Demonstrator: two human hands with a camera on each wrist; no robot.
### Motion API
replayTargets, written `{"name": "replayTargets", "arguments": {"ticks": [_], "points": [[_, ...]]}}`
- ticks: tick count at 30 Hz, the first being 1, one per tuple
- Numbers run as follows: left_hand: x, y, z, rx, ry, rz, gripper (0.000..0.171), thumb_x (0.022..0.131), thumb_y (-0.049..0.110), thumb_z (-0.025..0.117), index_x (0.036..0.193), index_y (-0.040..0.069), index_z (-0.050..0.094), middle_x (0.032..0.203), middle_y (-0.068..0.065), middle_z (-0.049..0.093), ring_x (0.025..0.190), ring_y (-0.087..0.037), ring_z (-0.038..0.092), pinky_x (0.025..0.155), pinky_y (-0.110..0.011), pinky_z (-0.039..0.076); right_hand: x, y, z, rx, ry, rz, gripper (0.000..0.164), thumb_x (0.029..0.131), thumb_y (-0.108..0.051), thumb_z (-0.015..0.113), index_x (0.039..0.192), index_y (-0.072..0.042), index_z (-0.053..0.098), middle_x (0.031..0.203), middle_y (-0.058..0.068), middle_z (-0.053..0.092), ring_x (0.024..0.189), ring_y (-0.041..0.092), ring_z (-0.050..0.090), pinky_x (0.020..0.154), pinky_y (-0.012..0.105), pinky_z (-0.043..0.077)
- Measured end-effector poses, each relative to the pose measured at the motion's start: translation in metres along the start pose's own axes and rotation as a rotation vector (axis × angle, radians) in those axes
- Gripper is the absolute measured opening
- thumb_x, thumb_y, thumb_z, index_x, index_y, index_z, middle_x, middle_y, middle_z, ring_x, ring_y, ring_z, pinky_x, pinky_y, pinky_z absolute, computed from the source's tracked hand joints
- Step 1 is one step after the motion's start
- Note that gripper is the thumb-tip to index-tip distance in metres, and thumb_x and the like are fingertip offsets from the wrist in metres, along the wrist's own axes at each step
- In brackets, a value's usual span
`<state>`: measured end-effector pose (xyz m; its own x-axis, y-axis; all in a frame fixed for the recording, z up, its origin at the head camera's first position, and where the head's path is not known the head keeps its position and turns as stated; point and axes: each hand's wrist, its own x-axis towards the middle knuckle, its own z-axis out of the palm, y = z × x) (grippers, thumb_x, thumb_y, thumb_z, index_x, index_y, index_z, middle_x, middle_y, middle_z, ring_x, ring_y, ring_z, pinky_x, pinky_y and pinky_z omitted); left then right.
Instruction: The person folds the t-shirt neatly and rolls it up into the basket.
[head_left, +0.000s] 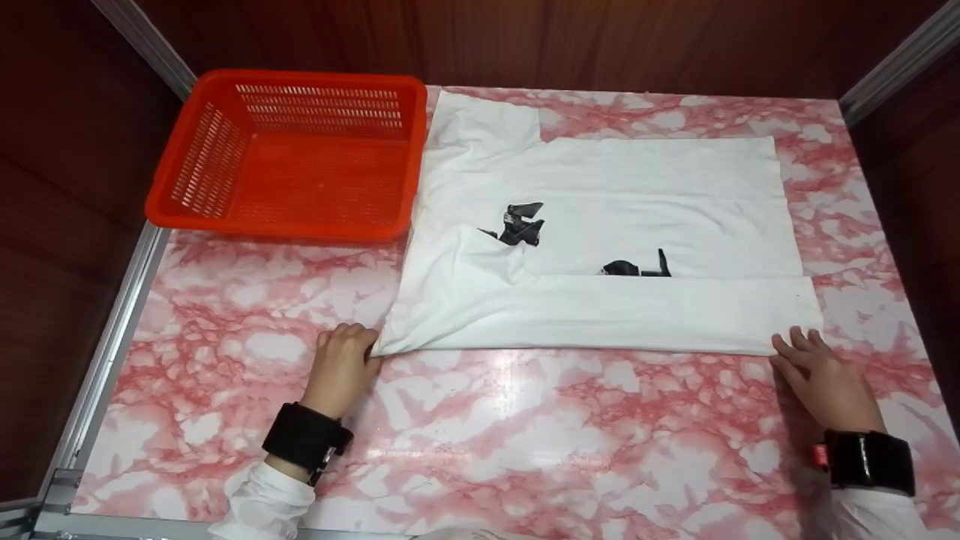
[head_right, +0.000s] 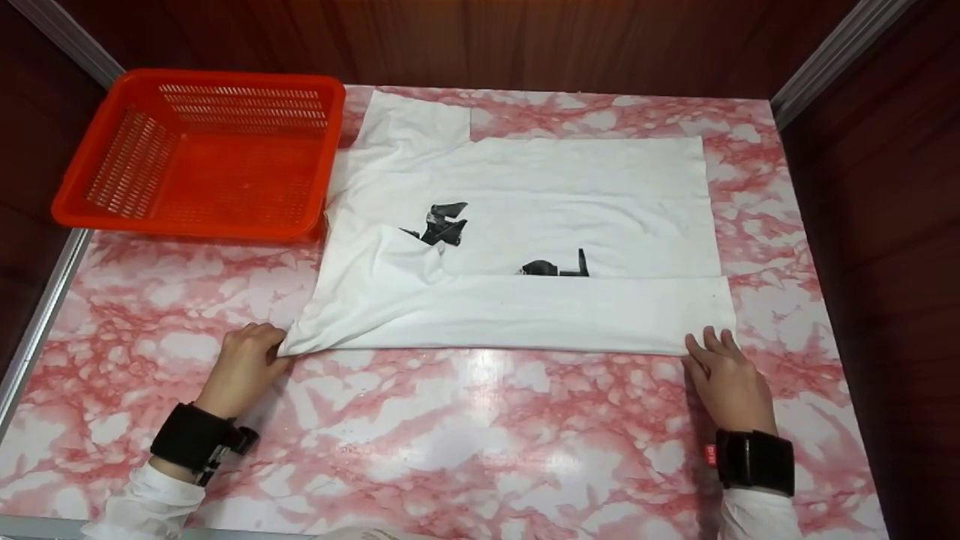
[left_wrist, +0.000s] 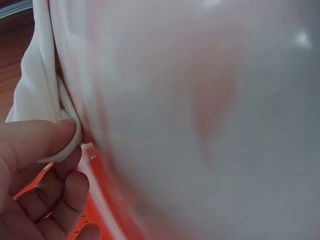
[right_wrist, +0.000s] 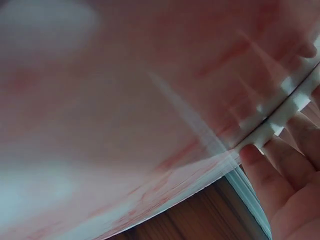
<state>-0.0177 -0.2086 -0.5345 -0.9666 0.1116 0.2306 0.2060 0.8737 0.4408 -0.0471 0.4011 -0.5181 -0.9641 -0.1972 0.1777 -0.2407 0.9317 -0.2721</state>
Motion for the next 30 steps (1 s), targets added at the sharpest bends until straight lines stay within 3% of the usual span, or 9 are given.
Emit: {"name": "replayTargets", "arguments": {"ticks": [3,7,11,18,22,26,30], "points": [[-0.005,0.001,0.000,0.019,-0.007,0.008,0.021,0.067,0.001,0.077,0.086,0.001,0.067,0.080,-0.012,0.063,0.086,-0.032,0.058,0.080,-0.046,0.037,-0.004,-0.002,-0.002,0.022,0.000,0.027,0.036,0.085,-0.008,0.068,0.118,0.003,0.062,0.122,0.031,0.054,0.113,0.053,0.048,0.057,0.056,0.046],[-0.011,0.002,0.001,0.084,-0.013,0.047,0.024,0.064,0.002,0.077,0.084,0.001,0.064,0.081,-0.012,0.061,0.087,-0.032,0.058,0.080,-0.045,0.038,-0.008,-0.004,-0.004,0.051,-0.005,0.062,0.032,0.086,-0.008,0.066,0.115,0.004,0.064,0.123,0.031,0.054,0.113,0.053,0.048,0.073,0.062,0.043],[-0.014,0.004,-0.001,0.162,-0.019,0.118,0.027,0.061,0.001,0.077,0.082,0.002,0.061,0.081,-0.011,0.059,0.089,-0.031,0.056,0.080,-0.043,0.036,-0.012,-0.003,-0.007,0.083,-0.072,0.146,0.033,0.091,-0.013,0.061,0.118,0.005,0.061,0.126,0.031,0.051,0.119,0.052,0.043,0.081,0.065,0.039],[-0.019,0.008,-0.004,0.236,0.080,0.267,0.026,0.061,-0.014,0.068,0.076,0.005,0.056,0.076,-0.008,0.053,0.078,-0.028,0.051,0.077,-0.040,0.037,-0.016,-0.005,-0.010,0.080,-0.121,0.193,0.035,0.094,-0.017,0.058,0.118,0.007,0.060,0.127,0.031,0.050,0.120,0.053,0.042,0.085,0.065,0.037],[-0.023,0.007,-0.003,0.232,0.111,0.316,0.024,0.063,-0.018,0.060,0.071,0.004,0.058,0.074,-0.007,0.050,0.077,-0.027,0.050,0.078,-0.041,0.037,-0.019,-0.005,-0.010,0.088,-0.120,0.204,0.034,0.094,-0.017,0.058,0.118,0.007,0.060,0.128,0.031,0.049,0.121,0.052,0.041,0.087,0.065,0.035],[-0.028,0.005,-0.004,0.197,0.081,0.332,0.021,0.063,-0.017,0.062,0.068,0.002,0.066,0.081,-0.008,0.054,0.083,-0.029,0.051,0.081,-0.043,0.038,-0.022,-0.005,-0.009,0.101,-0.116,0.203,0.035,0.095,-0.018,0.057,0.118,0.007,0.060,0.129,0.030,0.048,0.124,0.051,0.039,0.088,0.065,0.034],[-0.033,0.002,-0.006,0.183,-0.001,0.354,0.018,0.065,-0.013,0.067,0.071,0.003,0.071,0.091,-0.007,0.059,0.091,-0.026,0.053,0.081,-0.040,0.040,-0.023,-0.005,-0.010,0.101,-0.111,0.194,0.036,0.095,-0.019,0.057,0.119,0.007,0.060,0.129,0.030,0.049,0.123,0.051,0.040,0.086,0.065,0.036]]}}
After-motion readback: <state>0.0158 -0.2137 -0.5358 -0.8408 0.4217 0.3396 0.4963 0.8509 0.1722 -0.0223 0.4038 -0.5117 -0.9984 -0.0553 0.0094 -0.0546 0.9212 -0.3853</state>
